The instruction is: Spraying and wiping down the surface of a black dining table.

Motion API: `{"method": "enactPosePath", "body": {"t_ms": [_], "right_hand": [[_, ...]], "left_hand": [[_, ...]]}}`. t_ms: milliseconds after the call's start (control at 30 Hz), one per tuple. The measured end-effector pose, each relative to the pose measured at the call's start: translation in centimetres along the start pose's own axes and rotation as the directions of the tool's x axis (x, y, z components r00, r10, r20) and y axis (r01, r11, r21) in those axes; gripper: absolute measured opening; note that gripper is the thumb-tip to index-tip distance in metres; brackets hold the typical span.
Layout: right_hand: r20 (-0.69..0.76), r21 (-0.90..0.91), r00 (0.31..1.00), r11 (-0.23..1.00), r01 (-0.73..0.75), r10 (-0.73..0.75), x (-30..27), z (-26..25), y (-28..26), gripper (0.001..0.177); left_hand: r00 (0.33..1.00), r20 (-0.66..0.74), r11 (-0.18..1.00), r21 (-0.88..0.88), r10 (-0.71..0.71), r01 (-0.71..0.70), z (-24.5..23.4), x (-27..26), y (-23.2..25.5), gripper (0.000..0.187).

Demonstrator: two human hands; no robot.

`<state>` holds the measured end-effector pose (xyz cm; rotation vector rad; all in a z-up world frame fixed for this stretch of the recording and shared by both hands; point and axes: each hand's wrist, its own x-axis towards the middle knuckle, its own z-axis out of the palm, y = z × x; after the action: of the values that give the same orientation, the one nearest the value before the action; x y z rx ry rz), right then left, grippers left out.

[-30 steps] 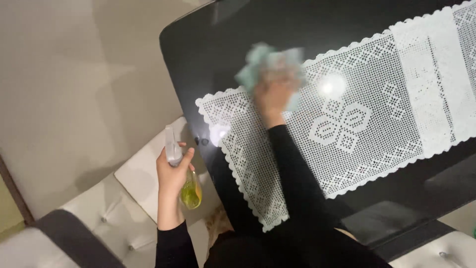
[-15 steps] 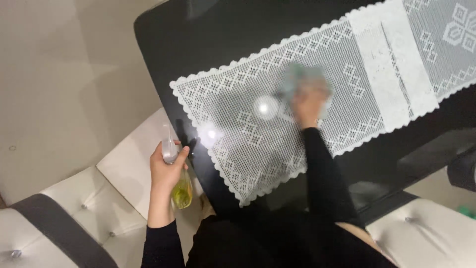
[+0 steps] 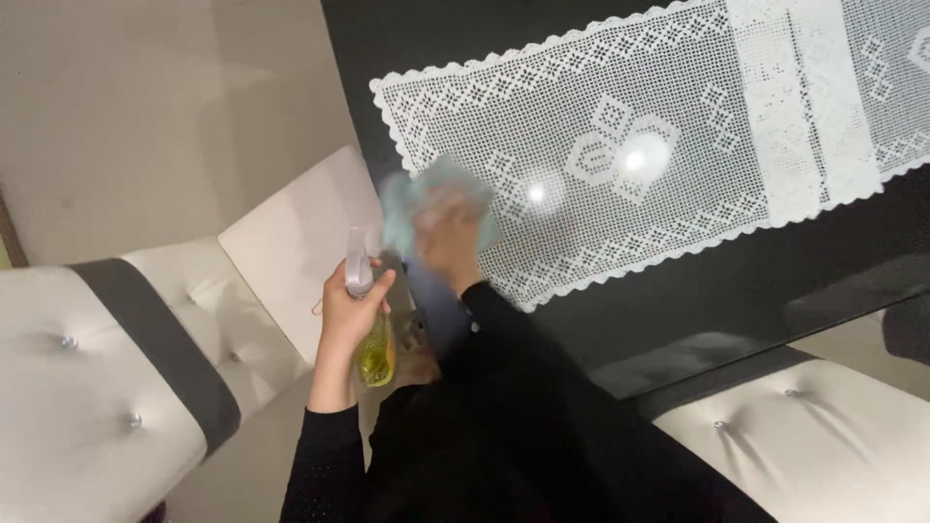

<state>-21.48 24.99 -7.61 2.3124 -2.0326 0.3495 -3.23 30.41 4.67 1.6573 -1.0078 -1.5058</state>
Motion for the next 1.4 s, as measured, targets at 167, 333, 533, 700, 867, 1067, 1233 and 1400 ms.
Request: {"method": "enactPosePath", "body": {"t_ms": [167,333,533,700,867,1067,1233,1400], "right_hand": [[-0.148,0.332,0.968,0.912,0.241,-0.202,-3.4,-7.0,3.5,0.04],[-0.089,0.025,0.996,1.0,0.005,-0.003,-8.0,-9.9,21.4,0.038],[-0.135,-0.07,0.65,0.647,-0.759,0.748,-18.3,-4.2,33.9,0.063],[-0.187,-0.076,0.837,0.842,-0.535,0.515,-16.8,0.2,21.1,0.047],[0.031,0.182,0.994,0.978,-0.105,0.101,-18.4,-6.3,1.2,0.06],[0.053,0.292,0.999,0.956,-0.015,-0.001,-28.3,-7.8,3.4,0.053],[0.054,-0.012,0.898,0.899,-0.437,0.437,-31.3,-5.8,14.8,0.046],[0.096,0.019,0.809,0.812,-0.584,0.58,-25.0,-5.5,17.5,0.073]], "left_hand": [[1.0,0.002,1.0,0.024,-0.011,0.011,0.7,-2.1,-0.5,0.027],[1.0,0.011,1.0,0.007,0.003,-0.004,1.8,-3.7,-1.6,0.027],[1.0,0.006,0.999,0.03,-0.012,0.012,1.9,-6.5,-3.2,0.028],[0.996,0.09,0.998,0.068,-0.005,-0.001,2.4,-7.5,-3.3,0.026],[0.984,0.168,0.995,0.067,0.056,-0.068,2.7,-8.6,-2.7,0.026],[0.968,0.244,0.993,0.081,0.061,-0.083,0.5,-10.4,-4.8,0.027],[0.962,0.267,0.979,0.177,0.048,-0.098,-0.6,-12.2,-5.6,0.029],[0.972,0.236,0.982,0.184,-0.011,-0.034,-0.6,-13.7,-6.4,0.03]]}}
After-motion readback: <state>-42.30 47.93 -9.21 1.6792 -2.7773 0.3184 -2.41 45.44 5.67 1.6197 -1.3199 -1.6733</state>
